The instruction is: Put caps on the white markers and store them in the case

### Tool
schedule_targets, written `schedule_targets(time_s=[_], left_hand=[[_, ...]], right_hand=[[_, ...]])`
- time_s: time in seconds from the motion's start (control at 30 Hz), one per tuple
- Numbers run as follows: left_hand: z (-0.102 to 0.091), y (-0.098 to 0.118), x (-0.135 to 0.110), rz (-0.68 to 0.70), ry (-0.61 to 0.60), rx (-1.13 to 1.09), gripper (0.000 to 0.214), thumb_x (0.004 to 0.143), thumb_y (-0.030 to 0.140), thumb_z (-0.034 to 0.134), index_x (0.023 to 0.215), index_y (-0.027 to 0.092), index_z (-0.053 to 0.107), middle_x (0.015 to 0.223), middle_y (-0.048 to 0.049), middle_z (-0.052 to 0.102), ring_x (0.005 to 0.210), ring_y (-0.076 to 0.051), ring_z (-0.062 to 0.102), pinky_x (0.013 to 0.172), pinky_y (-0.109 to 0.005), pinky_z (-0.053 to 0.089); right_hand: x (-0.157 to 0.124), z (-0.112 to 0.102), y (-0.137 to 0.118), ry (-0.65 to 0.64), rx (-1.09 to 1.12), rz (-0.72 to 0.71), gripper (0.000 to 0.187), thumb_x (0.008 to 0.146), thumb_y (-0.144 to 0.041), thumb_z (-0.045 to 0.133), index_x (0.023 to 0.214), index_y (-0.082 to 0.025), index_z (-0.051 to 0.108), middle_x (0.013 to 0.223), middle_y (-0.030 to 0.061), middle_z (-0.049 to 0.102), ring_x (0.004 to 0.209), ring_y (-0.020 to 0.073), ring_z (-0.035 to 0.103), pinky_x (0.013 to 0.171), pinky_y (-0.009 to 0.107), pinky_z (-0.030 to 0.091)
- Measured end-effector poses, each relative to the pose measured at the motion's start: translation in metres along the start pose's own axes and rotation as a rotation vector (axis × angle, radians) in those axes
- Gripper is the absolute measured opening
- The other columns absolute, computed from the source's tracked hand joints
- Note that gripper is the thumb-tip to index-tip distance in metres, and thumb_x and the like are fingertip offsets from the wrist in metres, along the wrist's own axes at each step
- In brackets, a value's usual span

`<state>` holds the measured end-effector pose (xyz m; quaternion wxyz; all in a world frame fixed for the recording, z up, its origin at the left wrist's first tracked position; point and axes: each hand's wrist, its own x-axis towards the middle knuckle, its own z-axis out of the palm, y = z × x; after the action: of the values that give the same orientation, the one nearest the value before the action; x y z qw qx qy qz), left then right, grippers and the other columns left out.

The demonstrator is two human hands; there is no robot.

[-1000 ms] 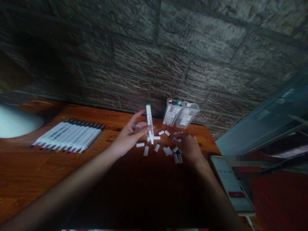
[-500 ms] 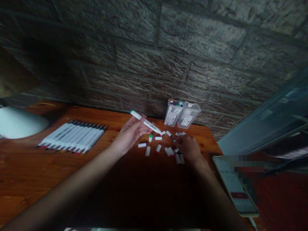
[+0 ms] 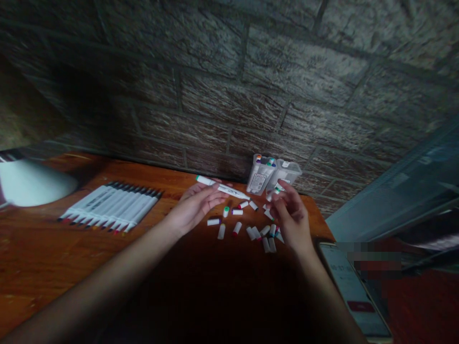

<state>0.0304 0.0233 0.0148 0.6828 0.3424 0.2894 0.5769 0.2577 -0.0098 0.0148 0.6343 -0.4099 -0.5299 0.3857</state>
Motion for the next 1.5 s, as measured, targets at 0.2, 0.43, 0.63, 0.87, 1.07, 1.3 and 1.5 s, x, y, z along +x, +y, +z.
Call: schedule_targets(time_s=[0.2, 0.43, 0.63, 0.87, 1.07, 1.3, 1.5], left_hand=[[-0.002, -0.002, 0.000, 0.026, -0.037, -0.010, 0.006, 0.079, 0.015, 0.072, 0.082, 0.012, 0.068, 0.079, -0.0064, 0.076, 0.075, -0.014, 0.073, 0.076, -0.023, 0.057], [0.000, -0.005, -0.001, 0.070, -0.132, -0.022, 0.009, 0.078, 0.016, 0.074, 0.086, 0.013, 0.072, 0.084, -0.0069, 0.077, 0.078, -0.015, 0.072, 0.080, -0.023, 0.057], [0.000, 0.000, -0.002, 0.001, -0.210, -0.020, 0.025, 0.089, 0.030, 0.061, 0.095, 0.008, 0.072, 0.107, -0.0158, 0.074, 0.092, -0.021, 0.071, 0.086, -0.029, 0.056], [-0.008, 0.007, 0.004, -0.134, -0.208, 0.032, 0.039, 0.094, 0.036, 0.046, 0.103, 0.005, 0.068, 0.096, -0.0187, 0.074, 0.085, -0.023, 0.072, 0.077, -0.031, 0.056], [-0.011, -0.012, -0.001, 0.010, -0.209, 0.609, 0.018, 0.088, 0.030, 0.057, 0.090, 0.016, 0.068, 0.058, 0.0029, 0.061, 0.046, -0.010, 0.051, 0.046, -0.019, 0.039], [-0.005, -0.020, -0.014, 0.357, -0.235, 1.162, 0.058, 0.100, 0.043, 0.028, 0.054, 0.017, 0.053, 0.049, 0.0023, 0.049, 0.050, -0.011, 0.049, 0.056, -0.023, 0.037], [-0.003, -0.015, -0.015, 0.451, -0.183, 1.286, 0.057, 0.100, 0.041, 0.027, 0.053, 0.018, 0.049, 0.048, 0.0017, 0.048, 0.049, -0.012, 0.049, 0.054, -0.024, 0.035]], right_hand=[[0.000, 0.003, 0.001, -0.021, 0.097, 0.091, 0.027, 0.080, -0.033, 0.072, 0.102, -0.025, 0.059, 0.080, -0.0045, 0.065, 0.057, 0.0071, 0.059, 0.052, 0.019, 0.046], [-0.006, 0.010, 0.002, -0.162, 0.073, 0.116, 0.025, 0.077, -0.032, 0.074, 0.095, -0.022, 0.059, 0.073, -0.0050, 0.068, 0.049, 0.0062, 0.056, 0.051, 0.019, 0.045], [-0.006, 0.011, 0.001, -0.155, 0.015, 0.119, 0.023, 0.076, -0.034, 0.076, 0.089, -0.019, 0.063, 0.066, -0.0043, 0.067, 0.047, 0.0062, 0.054, 0.049, 0.019, 0.044], [-0.003, 0.006, -0.001, -0.082, -0.004, 0.116, 0.023, 0.068, -0.033, 0.081, 0.081, -0.019, 0.068, 0.072, -0.0023, 0.069, 0.047, 0.0058, 0.052, 0.042, 0.018, 0.042], [-0.011, 0.008, -0.010, -0.087, -0.049, 0.002, 0.017, 0.069, -0.030, 0.081, 0.081, -0.022, 0.071, 0.067, -0.0034, 0.065, 0.050, 0.0069, 0.050, 0.042, 0.018, 0.041], [-0.039, 0.026, -0.026, -0.251, -0.087, -0.185, 0.023, 0.069, -0.019, 0.081, 0.089, -0.027, 0.075, 0.071, -0.0016, 0.069, 0.054, 0.0097, 0.055, 0.050, 0.024, 0.045], [-0.035, 0.021, -0.030, -0.255, -0.118, -0.170, 0.013, 0.074, -0.031, 0.079, 0.086, -0.028, 0.076, 0.070, -0.0009, 0.068, 0.056, 0.0116, 0.055, 0.051, 0.026, 0.044]])
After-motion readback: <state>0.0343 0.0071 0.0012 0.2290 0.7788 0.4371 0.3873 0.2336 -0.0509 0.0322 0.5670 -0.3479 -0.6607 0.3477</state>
